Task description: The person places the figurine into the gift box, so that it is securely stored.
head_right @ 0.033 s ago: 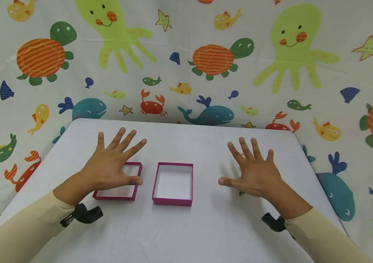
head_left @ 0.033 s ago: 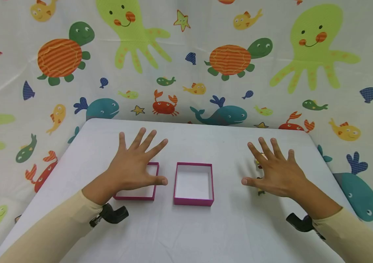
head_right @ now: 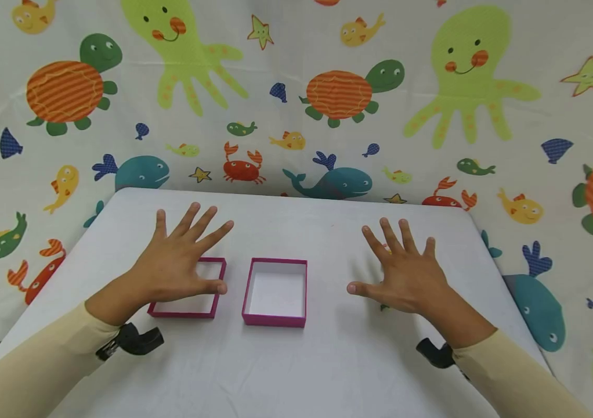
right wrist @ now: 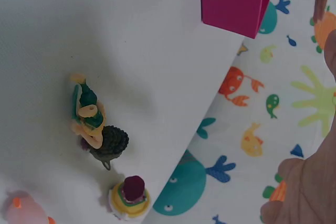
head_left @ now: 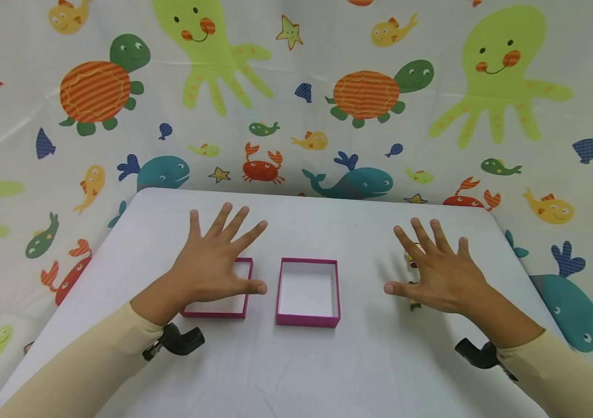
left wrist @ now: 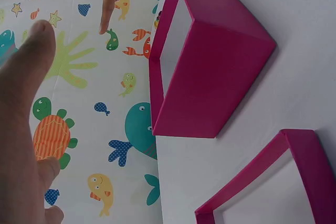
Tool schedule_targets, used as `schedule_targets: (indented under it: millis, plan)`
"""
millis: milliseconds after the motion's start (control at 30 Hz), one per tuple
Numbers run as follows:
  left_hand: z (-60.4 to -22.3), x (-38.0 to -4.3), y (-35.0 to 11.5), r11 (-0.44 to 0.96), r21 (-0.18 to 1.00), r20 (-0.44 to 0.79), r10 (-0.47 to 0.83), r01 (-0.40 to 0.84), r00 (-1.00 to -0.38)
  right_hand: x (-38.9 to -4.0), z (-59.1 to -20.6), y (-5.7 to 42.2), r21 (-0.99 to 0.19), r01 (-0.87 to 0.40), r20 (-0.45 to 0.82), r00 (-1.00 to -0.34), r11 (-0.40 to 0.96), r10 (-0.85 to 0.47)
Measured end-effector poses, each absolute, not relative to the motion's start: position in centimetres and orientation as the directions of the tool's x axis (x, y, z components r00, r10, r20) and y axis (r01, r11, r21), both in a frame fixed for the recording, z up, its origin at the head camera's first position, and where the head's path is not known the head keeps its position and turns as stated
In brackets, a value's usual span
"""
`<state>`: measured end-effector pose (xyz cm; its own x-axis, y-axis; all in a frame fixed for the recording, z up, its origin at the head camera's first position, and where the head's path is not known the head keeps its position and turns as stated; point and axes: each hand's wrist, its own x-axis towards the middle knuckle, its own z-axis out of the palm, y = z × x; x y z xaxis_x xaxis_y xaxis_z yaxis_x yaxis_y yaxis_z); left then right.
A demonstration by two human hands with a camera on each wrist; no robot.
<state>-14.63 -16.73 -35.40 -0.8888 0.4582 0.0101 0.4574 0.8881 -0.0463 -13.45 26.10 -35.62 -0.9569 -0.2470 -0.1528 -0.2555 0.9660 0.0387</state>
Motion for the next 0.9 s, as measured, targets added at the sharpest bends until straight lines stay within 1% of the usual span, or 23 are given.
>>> schedule_targets:
  millis: [400,633,900]
  plan:
    - [-36.9,-14.1,-15.7,0.866,0.017,0.027,0.498,0.499,-0.866,-13.3,-35.9,26.1,0.008,-0.261,-0.138,-0.956,0.965,-0.258]
    - [-37.6,-13.7,-15.3,0.833,0.17,0.045,0.527,0.527,-0.848,-13.2,-36.3,26.0,-0.005,-0.268,-0.147,-0.953,0.963,-0.266]
    - [-38.6,-13.7,-15.1,0.796,0.218,0.072,0.563,0.564,-0.823,-13.3,-36.6,26.1,-0.004,-0.299,-0.129,-0.946,0.954,-0.297]
